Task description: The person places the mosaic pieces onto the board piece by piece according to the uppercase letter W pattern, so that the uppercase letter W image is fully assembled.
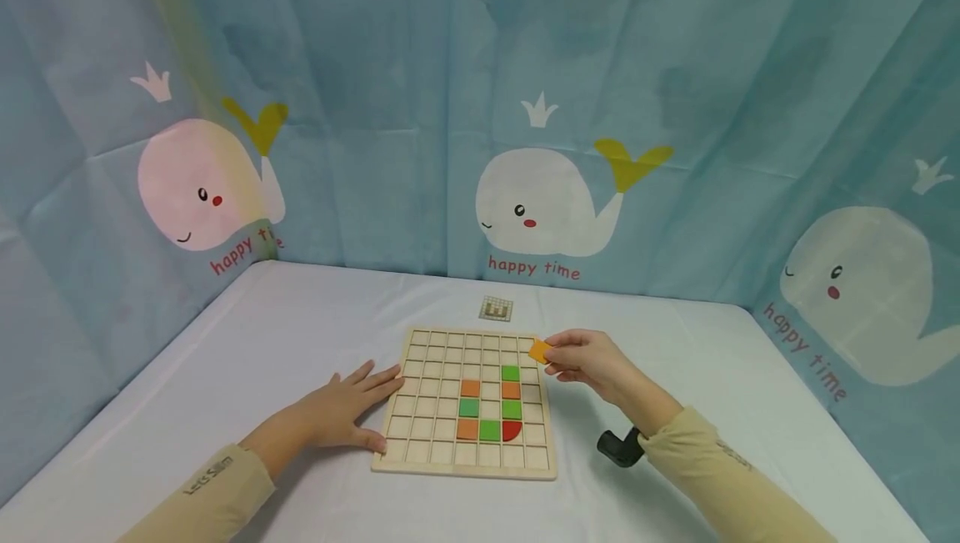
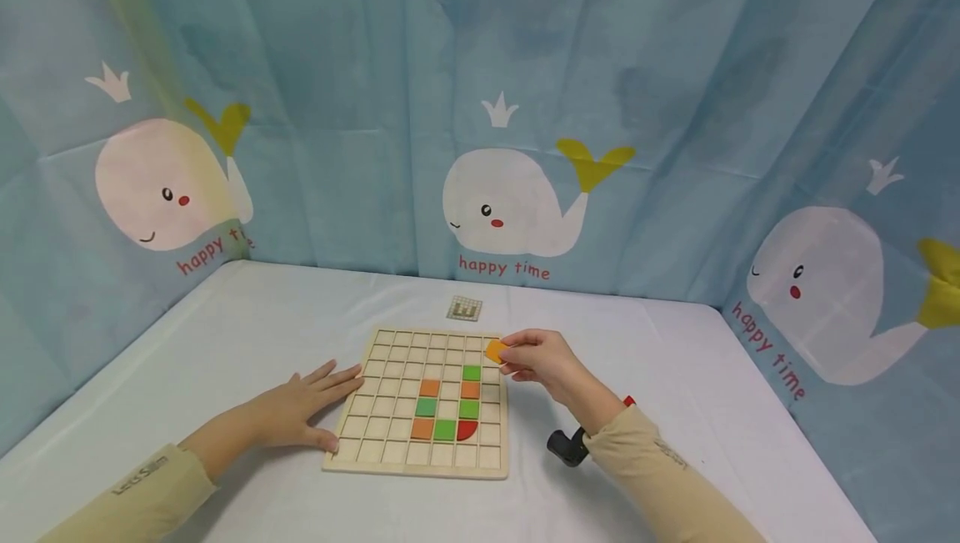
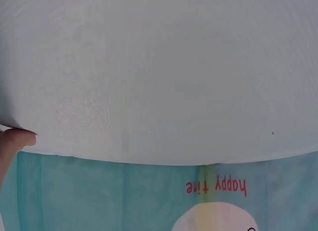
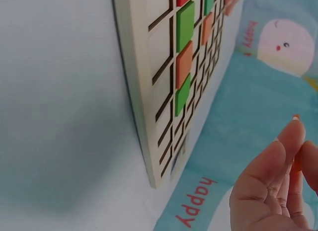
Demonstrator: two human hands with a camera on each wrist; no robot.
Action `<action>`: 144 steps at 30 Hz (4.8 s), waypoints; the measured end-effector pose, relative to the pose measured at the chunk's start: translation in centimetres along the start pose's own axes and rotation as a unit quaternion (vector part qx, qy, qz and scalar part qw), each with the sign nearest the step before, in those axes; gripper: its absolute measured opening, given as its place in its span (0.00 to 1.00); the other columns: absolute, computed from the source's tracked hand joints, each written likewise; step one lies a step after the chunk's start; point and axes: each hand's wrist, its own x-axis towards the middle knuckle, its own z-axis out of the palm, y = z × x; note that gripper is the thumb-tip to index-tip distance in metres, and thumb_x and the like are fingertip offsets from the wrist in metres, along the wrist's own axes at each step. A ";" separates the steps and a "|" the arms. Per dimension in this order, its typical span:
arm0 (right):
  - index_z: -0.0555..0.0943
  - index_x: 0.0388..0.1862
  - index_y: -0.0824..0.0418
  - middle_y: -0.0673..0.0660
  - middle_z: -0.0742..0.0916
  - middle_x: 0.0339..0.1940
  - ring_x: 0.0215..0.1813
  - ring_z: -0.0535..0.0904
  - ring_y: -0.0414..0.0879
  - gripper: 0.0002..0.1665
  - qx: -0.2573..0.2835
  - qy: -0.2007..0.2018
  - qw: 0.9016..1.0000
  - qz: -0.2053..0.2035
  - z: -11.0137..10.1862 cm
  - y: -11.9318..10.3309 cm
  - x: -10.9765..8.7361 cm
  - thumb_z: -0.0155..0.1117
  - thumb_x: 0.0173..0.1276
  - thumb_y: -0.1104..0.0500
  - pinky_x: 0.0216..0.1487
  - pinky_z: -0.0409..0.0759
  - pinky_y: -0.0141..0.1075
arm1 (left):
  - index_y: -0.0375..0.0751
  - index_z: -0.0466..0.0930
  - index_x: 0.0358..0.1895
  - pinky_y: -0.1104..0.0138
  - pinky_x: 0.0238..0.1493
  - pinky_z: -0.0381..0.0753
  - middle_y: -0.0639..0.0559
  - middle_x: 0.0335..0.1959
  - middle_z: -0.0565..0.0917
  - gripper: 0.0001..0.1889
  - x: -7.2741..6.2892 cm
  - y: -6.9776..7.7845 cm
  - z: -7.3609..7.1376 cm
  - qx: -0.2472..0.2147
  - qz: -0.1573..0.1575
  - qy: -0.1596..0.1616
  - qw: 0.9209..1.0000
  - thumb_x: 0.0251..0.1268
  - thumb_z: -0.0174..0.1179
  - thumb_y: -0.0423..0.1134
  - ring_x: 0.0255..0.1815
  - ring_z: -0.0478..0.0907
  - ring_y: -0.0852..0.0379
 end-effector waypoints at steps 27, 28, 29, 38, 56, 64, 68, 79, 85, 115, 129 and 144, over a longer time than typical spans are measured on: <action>0.80 0.48 0.70 0.59 0.87 0.39 0.38 0.85 0.52 0.13 -0.018 -0.002 1.000 0.017 3.5 -0.5 1.5 0.64 0.67 0.65 0.38 0.80 0.38 | 0.43 0.59 0.75 0.27 0.60 0.50 0.47 0.77 0.56 0.54 -0.1 0.2 0.0 0.008 -0.006 0.008 1.000 0.48 0.58 0.74 0.75 0.48 0.32; 0.80 0.48 0.70 0.59 0.87 0.39 0.40 0.85 0.54 0.13 -0.020 -0.002 1.000 0.019 3.6 -0.6 1.5 0.64 0.67 0.65 0.39 0.80 0.38 | 0.43 0.59 0.75 0.27 0.59 0.50 0.47 0.77 0.56 0.54 -0.1 0.2 -0.1 0.006 -0.005 0.007 1.000 0.49 0.58 0.74 0.75 0.48 0.32; 0.81 0.48 0.70 0.59 0.87 0.39 0.42 0.85 0.56 0.12 -0.021 -0.002 1.000 0.020 3.8 -0.6 1.5 0.65 0.67 0.65 0.39 0.80 0.38 | 0.43 0.59 0.75 0.27 0.59 0.50 0.47 0.77 0.56 0.54 -0.1 0.2 -0.1 0.005 -0.005 0.006 1.000 0.49 0.58 0.74 0.75 0.47 0.32; 0.82 0.45 0.68 0.58 0.88 0.38 0.39 0.85 0.52 0.10 -0.016 -0.004 0.999 0.032 5.4 -0.6 2.0 0.66 0.66 0.65 0.40 0.80 0.43 | 0.43 0.59 0.75 0.26 0.59 0.49 0.47 0.77 0.55 0.53 0.0 0.0 0.1 0.006 -0.006 0.006 1.000 0.49 0.57 0.74 0.75 0.47 0.32; 0.83 0.45 0.66 0.60 0.87 0.41 0.35 0.85 0.45 0.10 -0.028 -0.042 0.998 0.049 8.8 -0.7 3.4 0.67 0.65 0.66 0.38 0.82 0.40 | 0.44 0.58 0.75 0.27 0.60 0.48 0.47 0.77 0.55 0.53 0.0 -0.2 0.1 0.003 -0.008 0.006 1.000 0.49 0.57 0.73 0.75 0.46 0.32; 0.84 0.43 0.69 0.60 0.87 0.38 0.31 0.85 0.46 0.09 -0.057 -0.030 0.997 0.030 10.5 -0.1 4.0 0.68 0.63 0.69 0.34 0.83 0.36 | 0.43 0.58 0.76 0.27 0.60 0.48 0.47 0.77 0.54 0.53 0.0 -0.3 0.2 0.005 -0.001 0.005 1.000 0.51 0.56 0.74 0.75 0.46 0.32; 0.83 0.41 0.71 0.62 0.86 0.38 0.29 0.85 0.45 0.08 -0.046 -0.032 0.998 0.032 11.4 -0.1 4.2 0.67 0.62 0.72 0.34 0.85 0.37 | 0.43 0.57 0.76 0.27 0.61 0.48 0.47 0.78 0.54 0.53 -0.1 -0.2 0.0 0.005 -0.006 0.002 1.000 0.51 0.55 0.74 0.75 0.45 0.33; 0.84 0.39 0.70 0.60 0.88 0.34 0.29 0.86 0.47 0.06 -0.095 -0.062 0.993 0.022 12.9 0.0 4.8 0.67 0.62 0.72 0.34 0.84 0.38 | 0.44 0.58 0.76 0.28 0.61 0.48 0.48 0.78 0.54 0.52 -0.3 0.1 -0.2 0.005 -0.013 -0.005 1.000 0.51 0.56 0.73 0.76 0.45 0.33; 0.84 0.37 0.70 0.59 0.87 0.32 0.24 0.84 0.44 0.05 -0.099 -0.061 0.993 0.030 13.6 -0.1 5.3 0.67 0.62 0.72 0.30 0.84 0.36 | 0.44 0.58 0.76 0.28 0.61 0.48 0.48 0.78 0.54 0.52 -0.2 0.0 -0.1 0.003 -0.011 -0.006 1.000 0.52 0.56 0.73 0.76 0.45 0.33; 0.85 0.34 0.69 0.58 0.87 0.24 0.19 0.79 0.42 0.03 -0.139 -0.068 0.986 0.059 14.5 -0.5 5.9 0.68 0.61 0.72 0.22 0.77 0.31 | 0.44 0.60 0.75 0.27 0.60 0.50 0.48 0.77 0.56 0.52 -0.3 0.1 0.0 0.006 -0.005 0.008 1.000 0.50 0.57 0.73 0.75 0.47 0.33; 0.85 0.37 0.71 0.56 0.86 0.23 0.19 0.78 0.42 0.05 -0.132 -0.072 0.987 0.056 14.3 -0.6 5.8 0.67 0.61 0.72 0.24 0.79 0.32 | 0.44 0.60 0.75 0.27 0.60 0.50 0.48 0.77 0.56 0.52 -0.2 0.0 0.1 0.007 -0.005 0.009 1.000 0.51 0.56 0.73 0.75 0.47 0.33; 0.84 0.51 0.65 0.59 0.85 0.41 0.30 0.75 0.43 0.16 -0.177 -0.145 0.973 0.012 11.4 -1.5 5.9 0.67 0.64 0.68 0.34 0.76 0.34 | 0.44 0.59 0.75 0.28 0.61 0.50 0.48 0.77 0.55 0.52 -0.2 -0.1 0.0 0.009 -0.012 0.005 1.000 0.51 0.56 0.73 0.75 0.46 0.33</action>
